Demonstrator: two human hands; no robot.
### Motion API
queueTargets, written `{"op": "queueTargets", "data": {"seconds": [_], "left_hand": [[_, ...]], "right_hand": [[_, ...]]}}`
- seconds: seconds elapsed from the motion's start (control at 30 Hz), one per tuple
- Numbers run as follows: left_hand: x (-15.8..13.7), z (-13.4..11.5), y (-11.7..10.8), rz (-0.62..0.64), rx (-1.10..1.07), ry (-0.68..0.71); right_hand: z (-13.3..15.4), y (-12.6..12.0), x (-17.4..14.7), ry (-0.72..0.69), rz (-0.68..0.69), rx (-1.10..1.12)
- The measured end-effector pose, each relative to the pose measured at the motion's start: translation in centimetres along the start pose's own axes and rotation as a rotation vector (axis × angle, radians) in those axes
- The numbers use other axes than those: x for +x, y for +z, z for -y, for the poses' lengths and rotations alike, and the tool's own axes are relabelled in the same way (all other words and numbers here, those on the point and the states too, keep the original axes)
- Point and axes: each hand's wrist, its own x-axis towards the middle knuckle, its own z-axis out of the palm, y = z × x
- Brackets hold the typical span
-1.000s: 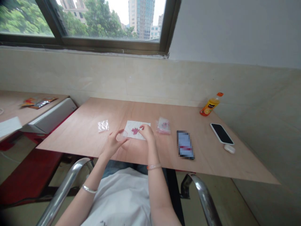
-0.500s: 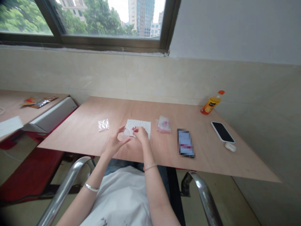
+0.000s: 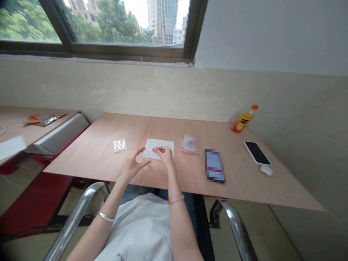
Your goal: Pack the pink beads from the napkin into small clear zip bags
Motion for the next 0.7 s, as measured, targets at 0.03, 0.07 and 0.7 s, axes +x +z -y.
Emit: {"op": "queueTargets", "data": {"seconds": [0.03, 0.07, 0.7], "left_hand": [[0.1, 0.1, 0.1, 0.002, 0.000, -0.010], [0.2, 0.1, 0.2, 0.001, -0.003, -0.020], [0.7, -0.1, 0.1, -0.049, -0.086, 0.023]], "right_hand": [[0.7, -0.3, -0.1, -0.015, 0.002, 0.066], [1.6, -0.6, -0.3, -0.033, 0.015, 0.128], [-1.8, -1.7, -0.1, 0.017, -0.150, -0.300]]}}
